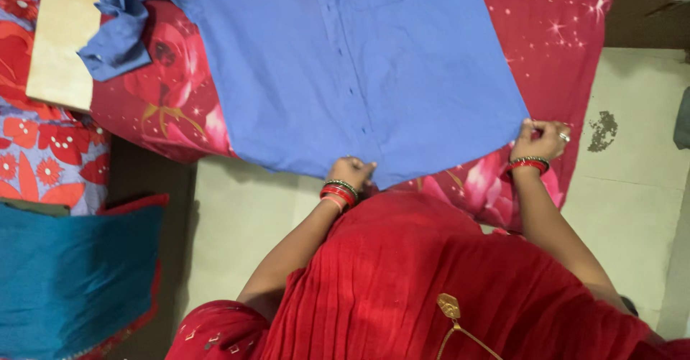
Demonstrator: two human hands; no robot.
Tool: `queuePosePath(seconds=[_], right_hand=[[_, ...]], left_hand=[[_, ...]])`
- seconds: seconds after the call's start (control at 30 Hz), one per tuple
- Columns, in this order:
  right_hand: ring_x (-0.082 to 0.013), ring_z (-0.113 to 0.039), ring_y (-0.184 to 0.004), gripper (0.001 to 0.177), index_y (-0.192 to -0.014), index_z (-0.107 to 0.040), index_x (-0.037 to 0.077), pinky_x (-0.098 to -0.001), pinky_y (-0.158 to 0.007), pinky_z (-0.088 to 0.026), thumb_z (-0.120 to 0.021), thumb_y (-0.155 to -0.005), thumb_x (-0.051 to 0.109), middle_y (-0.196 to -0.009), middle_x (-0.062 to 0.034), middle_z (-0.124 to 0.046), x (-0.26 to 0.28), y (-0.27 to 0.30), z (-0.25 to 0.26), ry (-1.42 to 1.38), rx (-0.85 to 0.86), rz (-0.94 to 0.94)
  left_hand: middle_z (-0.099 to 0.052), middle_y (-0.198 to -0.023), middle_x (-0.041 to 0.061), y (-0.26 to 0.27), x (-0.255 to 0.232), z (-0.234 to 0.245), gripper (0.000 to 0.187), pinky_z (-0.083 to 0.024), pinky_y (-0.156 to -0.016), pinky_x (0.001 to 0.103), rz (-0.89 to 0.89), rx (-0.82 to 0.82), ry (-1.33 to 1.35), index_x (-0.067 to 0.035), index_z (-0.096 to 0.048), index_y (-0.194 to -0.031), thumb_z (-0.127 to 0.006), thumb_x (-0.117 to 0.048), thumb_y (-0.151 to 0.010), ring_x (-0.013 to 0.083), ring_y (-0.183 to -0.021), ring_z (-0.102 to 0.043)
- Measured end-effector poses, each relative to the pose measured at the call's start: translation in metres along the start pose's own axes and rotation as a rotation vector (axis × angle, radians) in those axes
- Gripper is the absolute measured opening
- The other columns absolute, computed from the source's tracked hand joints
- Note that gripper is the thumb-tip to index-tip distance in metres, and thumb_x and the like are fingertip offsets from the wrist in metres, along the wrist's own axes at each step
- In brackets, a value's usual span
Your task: The person irons a blue shirt and a purple garment on a bed. They smooth the fabric with their hands, use an iron to press the shirt and garment, and reposition the items as needed.
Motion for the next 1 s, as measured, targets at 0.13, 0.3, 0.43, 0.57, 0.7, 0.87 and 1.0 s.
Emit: queuePosePath(seconds=[0.13, 0.3, 0.43, 0.57, 0.7, 0.87, 1.0], right_hand=[[-0.0319, -0.060, -0.106, 0.021, -0.096, -0.068, 0.008, -0.0542, -0.099, -0.042, -0.086, -0.088, 0.011, -0.105, -0.0104, -0.065, 0.019, -0.013, 0.023, 0.043, 0.041, -0.113], [-0.0367, -0.048, -0.141, 0.036, -0.128, -0.062, 0.005, -0.0530, -0.122, -0.035, -0.070, -0.105, 0.032, -0.142, -0.0197, -0.054, 0.118, 0.009, 0.017, -0.377, 0.198, 0.223], [-0.0379, -0.019, -0.153, 0.084, -0.155, -0.040, 0.005, -0.0594, -0.120, -0.014, -0.053, -0.096, 0.063, -0.164, -0.0207, -0.030, 0.159, 0.033, -0.030, 0.017, 0.620, 0.522], [-0.0289, -0.009, -0.160, 0.094, -0.163, -0.024, 0.011, -0.0565, -0.126, -0.004, -0.041, -0.094, 0.073, -0.172, -0.0112, -0.017, 0.073, -0.013, -0.010, 0.358, 0.703, 0.281], [-0.0284, -0.003, -0.158, 0.088, -0.164, -0.018, 0.013, -0.0567, -0.124, -0.001, -0.036, -0.096, 0.066, -0.172, -0.0081, -0.009, 0.026, -0.027, -0.006, 0.283, 0.677, 0.237], [-0.0277, -0.003, -0.158, 0.082, -0.163, -0.021, 0.014, -0.0591, -0.123, -0.002, -0.041, -0.098, 0.058, -0.173, -0.0085, -0.011, 0.023, -0.027, -0.019, 0.304, 0.621, 0.204], [-0.0391, -0.011, -0.154, 0.086, -0.159, -0.030, 0.007, -0.0597, -0.118, -0.009, -0.068, -0.089, 0.039, -0.165, -0.0192, -0.024, 0.060, -0.028, -0.027, 0.206, 0.457, -0.021]], left_hand=[[-0.075, -0.081, 0.010, 0.036, -0.011, -0.001, 0.039, -0.055, -0.074, 0.045, -0.048, -0.183, -0.307, -0.008, -0.071, -0.082, -0.077, -0.047, -0.085, 0.0310, -0.078, -0.071], [-0.040, -0.154, 0.020, 0.050, -0.076, -0.047, 0.073, -0.028, -0.117, 0.058, -0.688, -0.294, -0.600, -0.011, -0.043, -0.148, -0.058, -0.059, -0.095, 0.0382, -0.145, -0.037], [0.002, -0.170, 0.019, 0.031, -0.064, -0.088, 0.104, 0.002, -0.121, 0.066, -0.393, -0.027, -0.972, -0.014, -0.007, -0.164, -0.042, -0.079, -0.090, 0.0386, -0.158, 0.003], [-0.004, -0.171, 0.017, 0.033, -0.033, -0.090, 0.106, -0.006, -0.121, 0.067, -0.484, -0.025, -1.008, -0.015, -0.011, -0.164, -0.050, -0.076, -0.086, 0.0388, -0.158, -0.004], [-0.014, -0.171, 0.015, 0.040, -0.004, -0.084, 0.092, -0.016, -0.120, 0.062, -0.650, -0.129, -1.074, -0.015, -0.019, -0.163, -0.056, -0.059, -0.091, 0.0328, -0.157, -0.014], [-0.036, -0.164, 0.016, 0.059, 0.010, -0.019, 0.069, -0.029, -0.122, 0.051, -0.754, -0.190, -0.665, -0.012, -0.037, -0.156, -0.060, -0.038, -0.097, 0.0336, -0.150, -0.035], [-0.041, -0.162, 0.016, 0.057, 0.013, 0.098, 0.063, -0.029, -0.122, 0.051, -0.659, -0.617, -0.539, -0.011, -0.045, -0.152, -0.063, -0.026, -0.094, 0.0348, -0.152, -0.036]])
Point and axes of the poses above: each hand's wrist, its own y-axis away from the middle knuckle, its own z-axis out of the back of the hand, x = y × z, the point moved 6 cm from there along -y, towards the middle knuckle
